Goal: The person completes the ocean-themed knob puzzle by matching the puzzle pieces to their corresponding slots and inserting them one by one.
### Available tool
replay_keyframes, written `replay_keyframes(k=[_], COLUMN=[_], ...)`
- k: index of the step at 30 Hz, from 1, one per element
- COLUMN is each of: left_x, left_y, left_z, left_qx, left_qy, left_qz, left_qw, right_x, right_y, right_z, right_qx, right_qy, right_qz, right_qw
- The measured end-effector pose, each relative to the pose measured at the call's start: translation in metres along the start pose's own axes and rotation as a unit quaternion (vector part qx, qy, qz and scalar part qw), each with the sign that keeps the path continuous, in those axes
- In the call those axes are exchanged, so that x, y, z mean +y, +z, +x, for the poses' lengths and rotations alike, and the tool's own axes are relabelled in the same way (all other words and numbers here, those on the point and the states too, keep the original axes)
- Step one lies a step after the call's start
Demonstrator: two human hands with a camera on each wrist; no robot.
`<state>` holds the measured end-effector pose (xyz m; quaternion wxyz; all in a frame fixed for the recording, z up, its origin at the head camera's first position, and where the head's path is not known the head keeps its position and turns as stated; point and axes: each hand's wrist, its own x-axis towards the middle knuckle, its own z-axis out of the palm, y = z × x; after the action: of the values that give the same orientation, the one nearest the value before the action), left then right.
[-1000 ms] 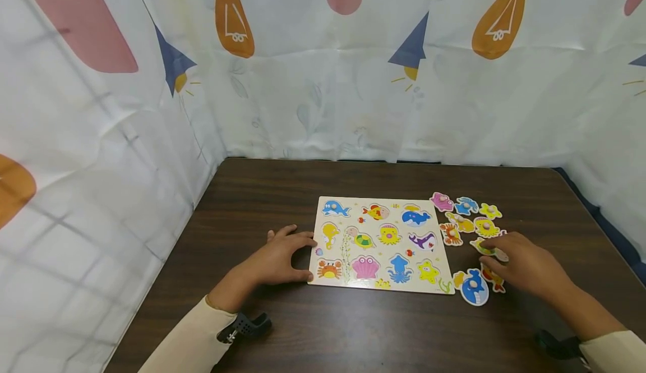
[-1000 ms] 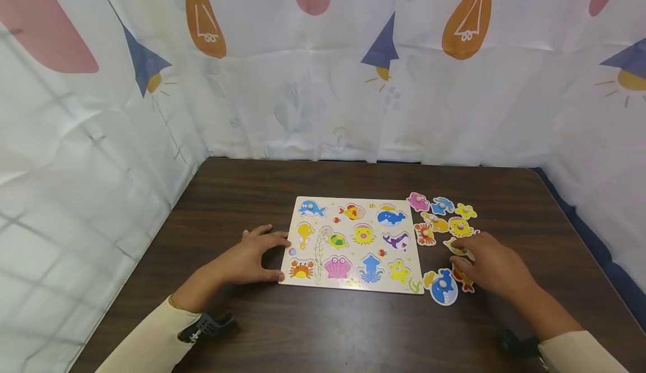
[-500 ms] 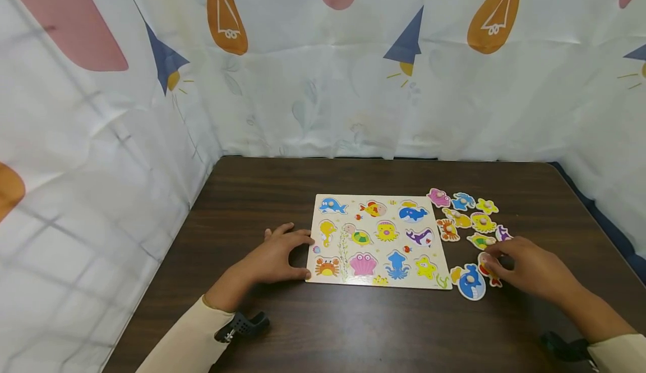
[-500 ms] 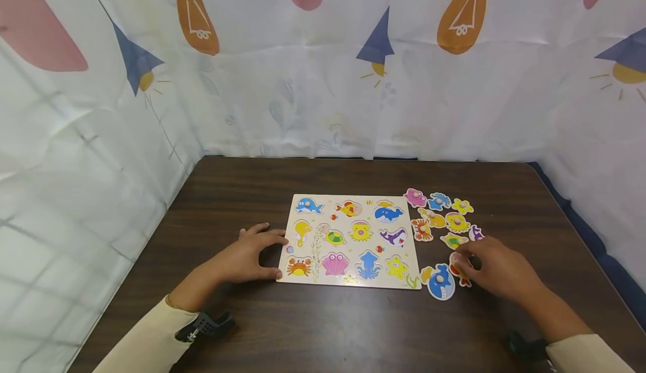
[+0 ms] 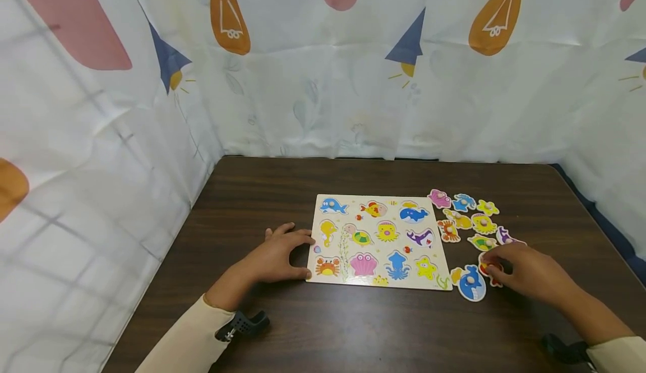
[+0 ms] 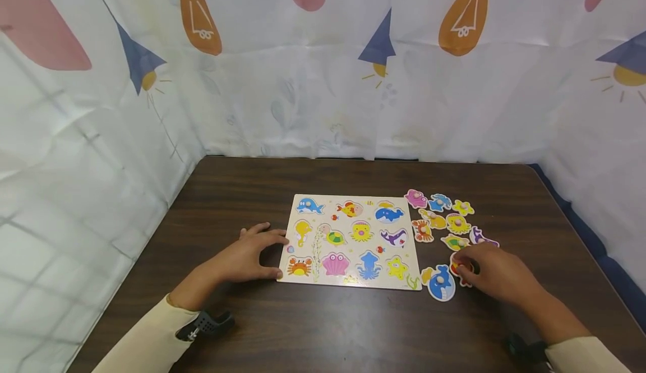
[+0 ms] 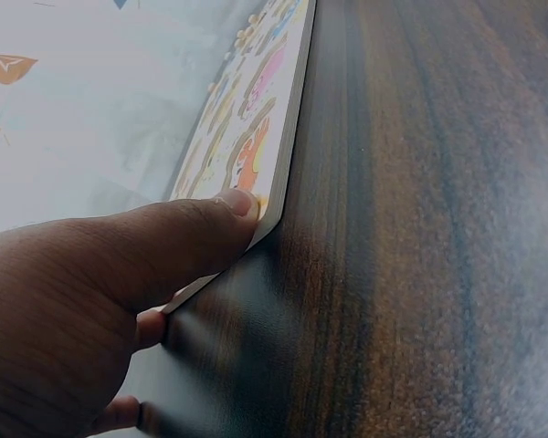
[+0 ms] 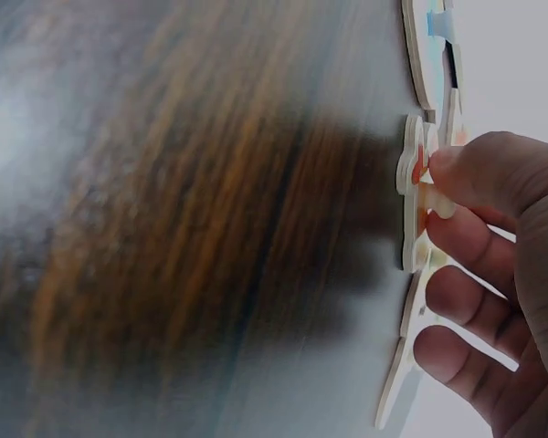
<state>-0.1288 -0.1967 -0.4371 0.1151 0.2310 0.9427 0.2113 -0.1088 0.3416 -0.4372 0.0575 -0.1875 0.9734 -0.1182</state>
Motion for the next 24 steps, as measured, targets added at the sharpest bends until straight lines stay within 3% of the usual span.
replay_keyframes(k=[12,24], left_x=[0.0007,0.0019], left_y=[-0.0001,-0.0004], left_z=[-0.0013,-0.0010], left_qx=[0.001,-0.001], left_qy=[0.003,-0.005], left_qz=[-0.003,0.001], left_qw=[1.0000,1.0000], right_x=[-0.0043,-0.0007], right_y=[-0.0033,0.0001], right_z=[0.0049,0.0055], right_qx=[0.039,0.020], right_qy=[0.018,-0.004], right_qz=[-0.016,-0.008], right_qw=[0.9989,0.9998])
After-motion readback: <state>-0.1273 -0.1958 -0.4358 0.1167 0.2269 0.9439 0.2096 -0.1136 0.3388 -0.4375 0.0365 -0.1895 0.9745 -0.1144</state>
